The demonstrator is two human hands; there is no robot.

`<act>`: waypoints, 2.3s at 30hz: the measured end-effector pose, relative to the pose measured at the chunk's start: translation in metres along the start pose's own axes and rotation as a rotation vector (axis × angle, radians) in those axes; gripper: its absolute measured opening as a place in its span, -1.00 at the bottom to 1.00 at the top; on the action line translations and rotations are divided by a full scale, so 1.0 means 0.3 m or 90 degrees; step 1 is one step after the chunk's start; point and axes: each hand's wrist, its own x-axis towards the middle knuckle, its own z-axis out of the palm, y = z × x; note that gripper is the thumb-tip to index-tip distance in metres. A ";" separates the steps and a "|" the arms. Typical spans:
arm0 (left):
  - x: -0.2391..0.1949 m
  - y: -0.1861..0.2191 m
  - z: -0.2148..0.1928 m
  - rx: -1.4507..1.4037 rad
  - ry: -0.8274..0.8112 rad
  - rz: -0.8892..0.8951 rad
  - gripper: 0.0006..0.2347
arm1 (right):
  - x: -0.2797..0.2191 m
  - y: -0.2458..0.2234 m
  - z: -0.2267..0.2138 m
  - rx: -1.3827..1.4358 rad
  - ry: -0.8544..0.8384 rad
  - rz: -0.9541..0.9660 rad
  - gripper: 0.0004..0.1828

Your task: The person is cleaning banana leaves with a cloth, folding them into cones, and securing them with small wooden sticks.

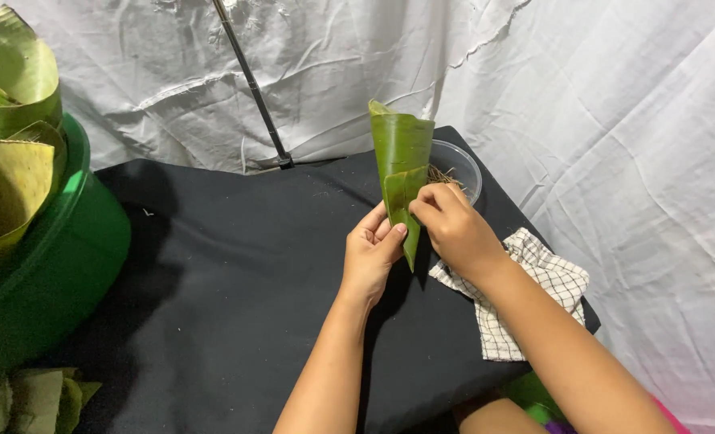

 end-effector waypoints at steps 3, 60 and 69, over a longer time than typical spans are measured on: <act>0.011 -0.020 -0.030 0.002 -0.001 0.004 -0.50 | -0.024 0.020 0.029 0.132 0.008 0.070 -0.88; -0.015 0.053 0.019 -0.058 0.039 -0.035 -0.68 | -0.073 0.020 0.023 0.873 0.097 0.778 -0.85; -0.049 0.091 0.050 -0.069 0.057 -0.027 -0.70 | -0.049 0.014 -0.014 0.877 0.075 0.777 -0.85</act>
